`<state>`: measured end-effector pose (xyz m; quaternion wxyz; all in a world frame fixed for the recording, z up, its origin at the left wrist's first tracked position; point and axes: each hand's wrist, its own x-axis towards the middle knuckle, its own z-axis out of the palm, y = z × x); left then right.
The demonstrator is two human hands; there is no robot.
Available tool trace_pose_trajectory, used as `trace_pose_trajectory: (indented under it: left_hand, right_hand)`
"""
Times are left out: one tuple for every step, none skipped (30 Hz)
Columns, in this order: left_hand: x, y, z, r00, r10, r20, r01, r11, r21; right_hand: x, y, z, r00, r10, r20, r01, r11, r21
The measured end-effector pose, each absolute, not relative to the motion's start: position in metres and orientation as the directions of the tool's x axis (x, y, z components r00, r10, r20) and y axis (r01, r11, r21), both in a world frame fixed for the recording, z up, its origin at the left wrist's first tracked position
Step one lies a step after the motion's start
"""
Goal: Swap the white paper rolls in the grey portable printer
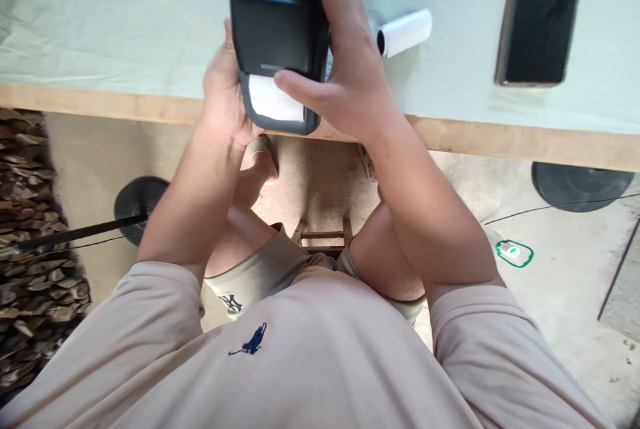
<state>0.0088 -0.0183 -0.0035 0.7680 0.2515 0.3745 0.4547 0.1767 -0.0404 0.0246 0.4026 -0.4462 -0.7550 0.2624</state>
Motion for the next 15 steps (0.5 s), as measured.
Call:
trace_pose_trajectory:
  left_hand:
    - [0.009,-0.019,-0.004,0.298,0.915,-0.272,-0.491,0.392,0.778]
    - [0.009,-0.02,-0.005,0.285,0.938,-0.198,-0.476,0.318,0.82]
    - [0.009,-0.021,-0.006,0.274,0.95,-0.149,-0.466,0.267,0.843]
    - [0.009,-0.022,-0.005,0.278,0.95,-0.139,-0.464,0.26,0.847]
    - [0.01,-0.023,-0.005,0.297,0.942,-0.154,-0.463,0.284,0.84]
    - [0.01,-0.024,-0.003,0.324,0.928,-0.185,-0.458,0.325,0.828]
    - [0.01,-0.025,-0.001,0.358,0.908,-0.219,-0.443,0.372,0.816]
    - [0.011,-0.026,0.001,0.384,0.892,-0.238,-0.43,0.4,0.809]
    - [0.012,-0.027,0.003,0.398,0.888,-0.228,-0.427,0.4,0.811]
    - [0.013,-0.029,0.005,0.399,0.896,-0.193,-0.435,0.37,0.821]
    - [0.014,-0.03,0.008,0.398,0.906,-0.141,-0.45,0.327,0.831]
    - [0.016,-0.032,0.009,0.402,0.912,-0.084,-0.465,0.282,0.839]
    - [0.018,-0.034,0.01,0.402,0.915,-0.034,-0.479,0.242,0.844]
    - [0.019,-0.035,0.011,0.399,0.917,-0.002,-0.485,0.213,0.848]
    - [0.02,-0.036,0.012,0.398,0.917,0.012,-0.479,0.197,0.856]
  right_hand:
    - [0.177,-0.042,0.027,-0.261,0.862,0.435,0.448,0.507,-0.736]
    - [0.176,-0.043,0.028,-0.229,0.838,0.496,0.46,0.542,-0.703]
    - [0.175,-0.044,0.03,-0.188,0.815,0.548,0.497,0.56,-0.663]
    - [0.174,-0.044,0.031,-0.132,0.797,0.59,0.541,0.556,-0.631]
    - [0.173,-0.044,0.032,-0.068,0.791,0.608,0.577,0.528,-0.622]
    - [0.172,-0.042,0.032,0.009,0.797,0.604,0.589,0.484,-0.647]
    - [0.171,-0.041,0.032,0.08,0.809,0.582,0.564,0.445,-0.696]
    - [0.171,-0.039,0.031,0.124,0.816,0.564,0.516,0.433,-0.739]
    - [0.172,-0.037,0.03,0.152,0.812,0.564,0.468,0.444,-0.765]
    - [0.173,-0.036,0.03,0.153,0.808,0.569,0.442,0.459,-0.77]
    - [0.175,-0.036,0.03,0.116,0.809,0.577,0.453,0.474,-0.755]
    - [0.177,-0.036,0.031,0.051,0.808,0.587,0.502,0.487,-0.714]
    - [0.18,-0.037,0.033,-0.029,0.817,0.575,0.578,0.483,-0.658]
    - [0.181,-0.038,0.035,-0.097,0.839,0.535,0.657,0.458,-0.599]
    - [0.183,-0.04,0.037,-0.152,0.875,0.459,0.727,0.414,-0.549]
